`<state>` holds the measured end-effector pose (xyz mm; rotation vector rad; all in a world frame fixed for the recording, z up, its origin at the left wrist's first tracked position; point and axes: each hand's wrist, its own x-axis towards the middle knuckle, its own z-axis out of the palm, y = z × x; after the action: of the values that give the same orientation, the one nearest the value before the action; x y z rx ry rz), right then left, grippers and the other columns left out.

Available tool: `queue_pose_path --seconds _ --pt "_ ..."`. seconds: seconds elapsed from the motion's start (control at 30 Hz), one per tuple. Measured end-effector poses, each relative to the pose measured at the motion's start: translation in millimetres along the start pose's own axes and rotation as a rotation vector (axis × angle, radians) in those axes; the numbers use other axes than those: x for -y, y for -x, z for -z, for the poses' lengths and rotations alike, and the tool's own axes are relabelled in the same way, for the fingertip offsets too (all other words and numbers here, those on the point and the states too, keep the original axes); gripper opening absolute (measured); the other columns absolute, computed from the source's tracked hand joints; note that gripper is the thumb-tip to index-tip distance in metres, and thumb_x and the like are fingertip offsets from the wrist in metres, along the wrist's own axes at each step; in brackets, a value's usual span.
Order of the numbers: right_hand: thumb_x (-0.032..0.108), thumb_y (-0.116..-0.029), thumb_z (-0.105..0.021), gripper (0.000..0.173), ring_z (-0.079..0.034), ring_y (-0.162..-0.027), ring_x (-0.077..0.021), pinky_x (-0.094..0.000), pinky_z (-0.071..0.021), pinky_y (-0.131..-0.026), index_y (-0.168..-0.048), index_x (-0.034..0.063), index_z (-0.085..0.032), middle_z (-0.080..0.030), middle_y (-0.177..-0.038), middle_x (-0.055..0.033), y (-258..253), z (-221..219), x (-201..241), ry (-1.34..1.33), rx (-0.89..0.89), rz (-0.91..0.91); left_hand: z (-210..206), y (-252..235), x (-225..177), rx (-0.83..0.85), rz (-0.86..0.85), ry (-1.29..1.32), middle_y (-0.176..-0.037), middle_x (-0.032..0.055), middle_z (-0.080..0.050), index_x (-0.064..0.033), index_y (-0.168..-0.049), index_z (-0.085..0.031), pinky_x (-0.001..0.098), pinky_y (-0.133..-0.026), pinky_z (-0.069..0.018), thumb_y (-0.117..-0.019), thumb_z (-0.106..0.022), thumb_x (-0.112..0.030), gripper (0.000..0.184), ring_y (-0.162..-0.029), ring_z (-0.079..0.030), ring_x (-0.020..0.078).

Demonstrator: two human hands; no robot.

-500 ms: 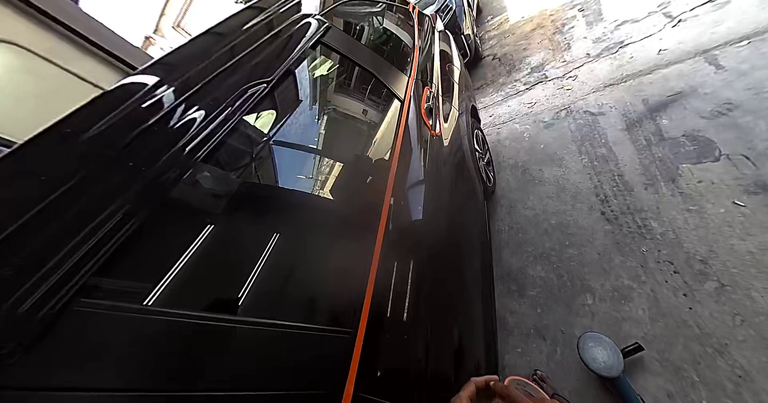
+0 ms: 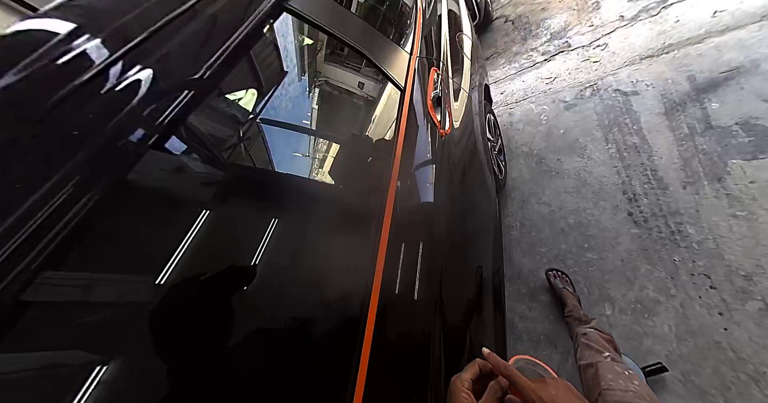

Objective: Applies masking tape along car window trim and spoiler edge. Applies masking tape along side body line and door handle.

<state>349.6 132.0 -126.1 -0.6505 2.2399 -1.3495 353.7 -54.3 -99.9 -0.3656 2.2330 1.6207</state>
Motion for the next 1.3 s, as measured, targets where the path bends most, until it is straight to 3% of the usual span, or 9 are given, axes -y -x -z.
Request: queue_pose_path --seconds 0.23,0.3,0.37,0.53,0.67,0.77,0.9,1.13,1.3 --pt "0.030 -0.1080 -0.047 0.050 -0.071 -0.071 -0.0379 -0.0589 -0.0569 -0.067 -0.157 0.0208 -0.044 -0.073 -0.082 -0.0165 -94.6 114.0 -71.3 0.007 0.079 0.136 -35.5 -113.5 -48.6 -0.198 -0.019 -0.084 -0.089 0.0077 -0.076 0.0017 -0.098 -0.074 0.0314 -0.077 -0.0633 -0.0907 -0.074 -0.003 0.009 -0.079 -0.073 0.0128" --pt "0.029 -0.1067 -0.050 0.048 -0.071 -0.067 -0.0360 -0.0569 -0.0573 -0.062 -0.154 0.0208 -0.048 -0.072 -0.079 -0.0144 -111.2 145.5 -84.2 0.039 0.090 0.179 -49.0 -137.9 -72.7 -0.226 0.044 -0.064 -0.092 0.0088 -0.076 0.0018 -0.107 -0.072 0.0325 -0.077 -0.0640 -0.0905 -0.074 -0.002 0.017 -0.081 -0.074 0.0151" --pt "0.029 -0.1066 -0.050 0.046 -0.070 -0.065 -0.0353 -0.0553 -0.0566 -0.059 -0.152 0.0195 -0.050 -0.071 -0.078 -0.0138 -126.7 180.1 -92.9 0.046 0.112 0.227 -58.5 -160.5 -102.6 -0.223 0.088 -0.012 -0.097 0.0108 -0.076 0.0024 -0.125 -0.066 0.0342 -0.077 -0.0643 -0.0908 -0.073 0.000 0.035 -0.083 -0.074 0.0183" --pt "0.029 -0.1062 -0.050 0.045 -0.069 -0.062 -0.0345 -0.0542 -0.0553 -0.056 -0.151 0.0216 -0.052 -0.070 -0.075 -0.0127 -158.5 230.1 -96.8 0.075 0.171 0.309 -66.7 -184.7 -142.0 -0.290 0.131 -0.009 -0.092 0.0094 -0.076 0.0037 -0.106 -0.071 0.0316 -0.079 -0.0644 -0.0892 -0.075 -0.001 0.018 -0.081 -0.075 0.0155" --pt "0.027 -0.1068 -0.049 0.043 -0.070 -0.063 -0.0340 -0.0530 -0.0567 -0.058 -0.149 0.0181 -0.054 -0.071 -0.077 -0.0136 -177.2 248.6 -88.1 0.089 0.259 0.404 -65.3 -185.2 -145.6 -0.377 0.086 0.016 -0.096 0.0084 -0.075 0.0030 -0.103 -0.071 0.0310 -0.080 -0.0634 -0.0896 -0.074 0.000 0.014 -0.086 -0.073 0.0139" --pt "0.026 -0.1078 -0.048 0.042 -0.069 -0.063 -0.0325 -0.0508 -0.0568 -0.058 -0.149 0.0180 -0.054 -0.069 -0.078 -0.0133 -189.1 252.2 -78.8 0.150 0.334 0.493 -67.7 -178.3 -142.2 -0.479 0.018 0.033 -0.112 0.0107 -0.070 0.0024 -0.104 -0.070 0.0324 -0.089 -0.0614 -0.0932 -0.069 -0.002 0.012 -0.104 -0.069 0.0165" --pt "0.025 -0.1072 -0.049 0.038 -0.066 -0.058 -0.0312 -0.0473 -0.0553 -0.053 -0.142 0.0180 -0.060 -0.066 -0.074 -0.0122 -198.8 249.5 -64.7 0.266 0.415 0.651 -79.3 -160.3 -135.4 -0.658 0.027 0.069 -0.092 0.0046 -0.071 0.0009 -0.103 -0.068 0.0279 -0.073 -0.0606 -0.0960 -0.066 -0.004 0.009 -0.080 -0.069 0.0104" --pt "0.019 -0.1055 -0.050 0.039 -0.067 -0.059 -0.0326 -0.0481 -0.0555 -0.053 -0.143 0.0183 -0.058 -0.068 -0.077 -0.0138 -225.7 253.9 -43.6 0.429 0.548 0.788 -75.3 -159.2 -123.0 -0.781 -0.054 0.174 -0.094 0.0065 -0.073 0.0022 -0.103 -0.069 0.0292 -0.076 -0.0619 -0.0948 -0.066 -0.001 0.009 -0.082 -0.071 0.0117" --pt "0.018 -0.1050 -0.050 0.041 -0.067 -0.060 -0.0344 -0.0500 -0.0555 -0.055 -0.145 0.0190 -0.058 -0.068 -0.077 -0.0153 -240.8 257.8 -27.5 0.503 0.569 0.768 -66.1 -167.4 -121.2 -0.801 -0.102 0.246 -0.094 0.0075 -0.073 0.0038 -0.102 -0.069 0.0303 -0.078 -0.0616 -0.0932 -0.067 0.000 0.010 -0.083 -0.071 0.0119"
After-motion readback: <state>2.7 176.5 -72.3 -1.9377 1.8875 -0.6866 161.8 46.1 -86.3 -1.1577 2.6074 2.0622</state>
